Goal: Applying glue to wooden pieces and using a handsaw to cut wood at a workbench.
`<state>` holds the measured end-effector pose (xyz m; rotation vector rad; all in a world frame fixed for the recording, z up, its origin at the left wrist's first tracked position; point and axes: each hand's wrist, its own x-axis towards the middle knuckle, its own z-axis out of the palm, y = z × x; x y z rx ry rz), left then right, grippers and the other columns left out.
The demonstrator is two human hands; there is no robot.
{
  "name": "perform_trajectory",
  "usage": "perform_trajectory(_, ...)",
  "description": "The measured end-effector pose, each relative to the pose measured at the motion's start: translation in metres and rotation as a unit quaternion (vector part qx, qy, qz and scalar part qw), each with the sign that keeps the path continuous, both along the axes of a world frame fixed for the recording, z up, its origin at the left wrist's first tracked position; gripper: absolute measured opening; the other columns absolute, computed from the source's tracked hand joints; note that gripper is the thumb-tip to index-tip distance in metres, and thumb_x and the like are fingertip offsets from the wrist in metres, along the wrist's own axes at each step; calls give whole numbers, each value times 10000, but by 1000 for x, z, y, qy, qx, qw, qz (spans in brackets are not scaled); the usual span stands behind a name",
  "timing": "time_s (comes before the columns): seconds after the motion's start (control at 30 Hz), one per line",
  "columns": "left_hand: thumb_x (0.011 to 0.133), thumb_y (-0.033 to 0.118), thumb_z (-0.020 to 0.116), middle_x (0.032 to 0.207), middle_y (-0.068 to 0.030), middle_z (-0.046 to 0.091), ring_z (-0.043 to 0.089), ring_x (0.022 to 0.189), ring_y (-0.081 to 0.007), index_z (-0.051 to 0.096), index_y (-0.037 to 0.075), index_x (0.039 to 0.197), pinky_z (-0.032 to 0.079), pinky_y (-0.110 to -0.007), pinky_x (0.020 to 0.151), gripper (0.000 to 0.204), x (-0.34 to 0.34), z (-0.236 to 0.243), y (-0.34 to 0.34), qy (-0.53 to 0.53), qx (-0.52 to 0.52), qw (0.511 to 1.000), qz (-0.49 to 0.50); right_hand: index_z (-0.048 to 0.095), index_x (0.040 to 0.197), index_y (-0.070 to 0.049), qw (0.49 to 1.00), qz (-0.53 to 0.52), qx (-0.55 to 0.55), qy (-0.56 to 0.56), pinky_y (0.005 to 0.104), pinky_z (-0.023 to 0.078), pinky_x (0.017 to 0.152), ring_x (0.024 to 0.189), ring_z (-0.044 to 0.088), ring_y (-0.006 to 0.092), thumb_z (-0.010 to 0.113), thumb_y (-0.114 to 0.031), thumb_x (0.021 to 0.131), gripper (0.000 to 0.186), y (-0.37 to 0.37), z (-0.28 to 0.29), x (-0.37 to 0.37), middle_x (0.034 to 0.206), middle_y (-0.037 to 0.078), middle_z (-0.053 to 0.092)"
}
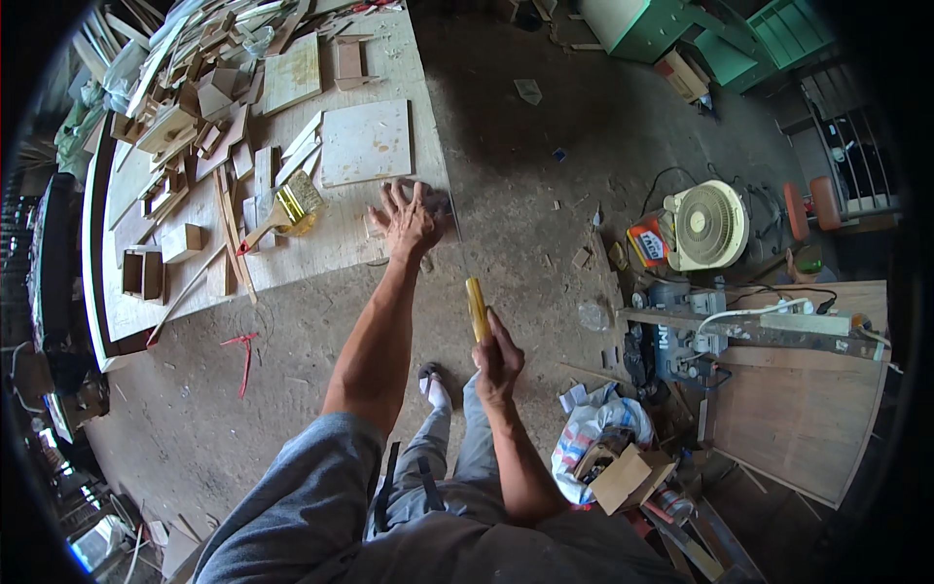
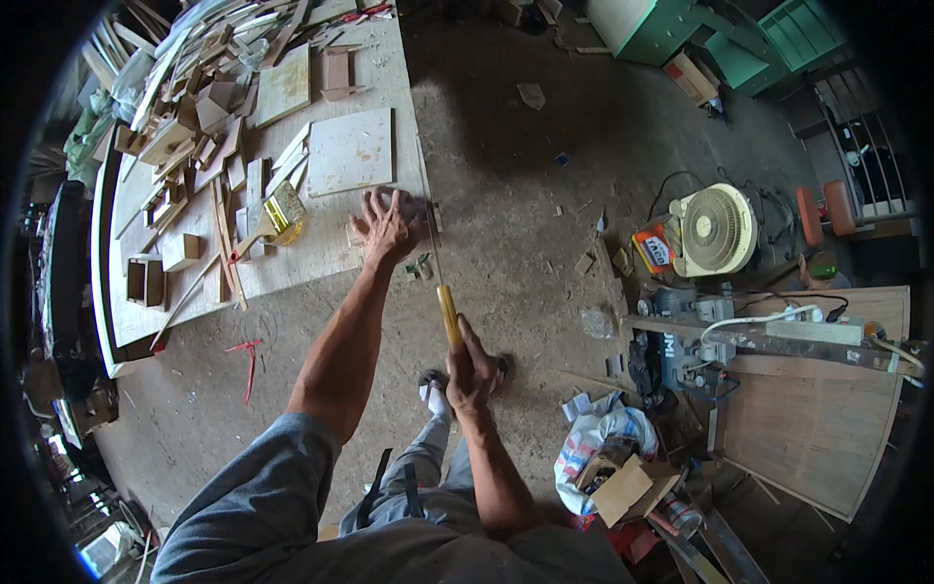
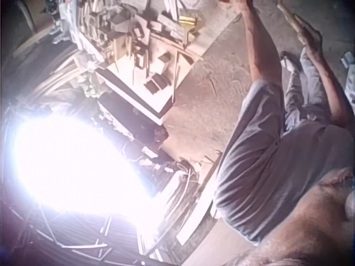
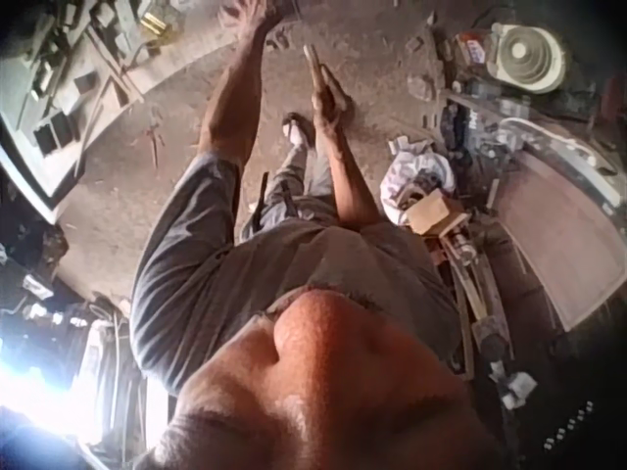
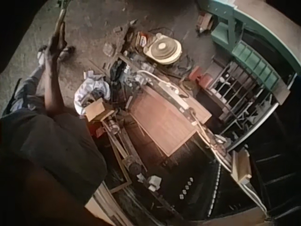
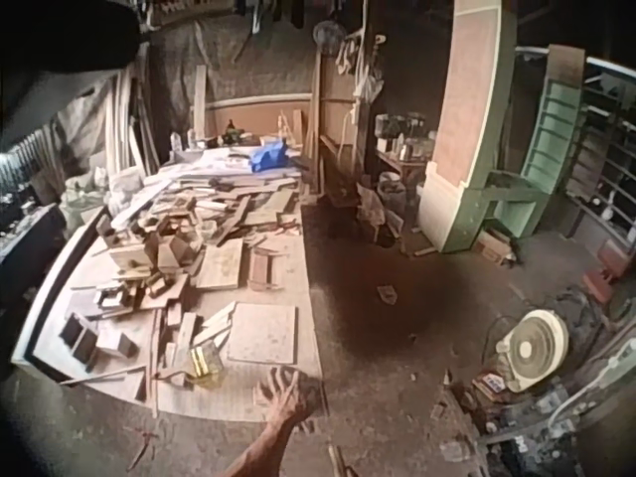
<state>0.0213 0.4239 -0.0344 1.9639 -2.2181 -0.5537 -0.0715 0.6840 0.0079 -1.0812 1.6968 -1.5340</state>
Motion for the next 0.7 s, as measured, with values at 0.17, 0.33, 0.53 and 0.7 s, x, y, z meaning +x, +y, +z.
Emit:
perform_trajectory(0.17,854,418,597,1566,-197,190,104,1462,-449,391,147,1456,58,-720,1098,692,-8,27,7,9,50,999,-2,574,1310,35,998,-7,-33,47,253,375,474,531,441,77,512,-231,939,460,12,4,-6,690,18,528)
perform_trajectory(0.33,858,451,594,1586,-192,156,75,1471,-443,386,151,1469,42,-704,1110,712,-5,15,4,11,31,999,1,583,1306,27,999,0,-37,5,244,379,481,525,446,76,506,-198,950,429,11,-5,-8,684,3,525)
perform_trajectory(0.53,874,443,587,1583,-194,154,73,1469,-444,370,146,1480,36,-708,1107,709,-7,23,1,25,35,999,-1,570,1324,13,999,20,-24,-21,239,362,484,527,422,72,523,-220,961,434,2,5,-21,672,-16,495)
perform_trajectory(0.7,841,476,630,1563,-196,156,61,1459,-452,330,179,1487,59,-723,1084,772,9,-17,-6,37,-16,999,2,584,1313,9,996,38,-2,-84,233,360,489,537,414,61,523,-233,965,429,14,11,-18,662,-27,480)
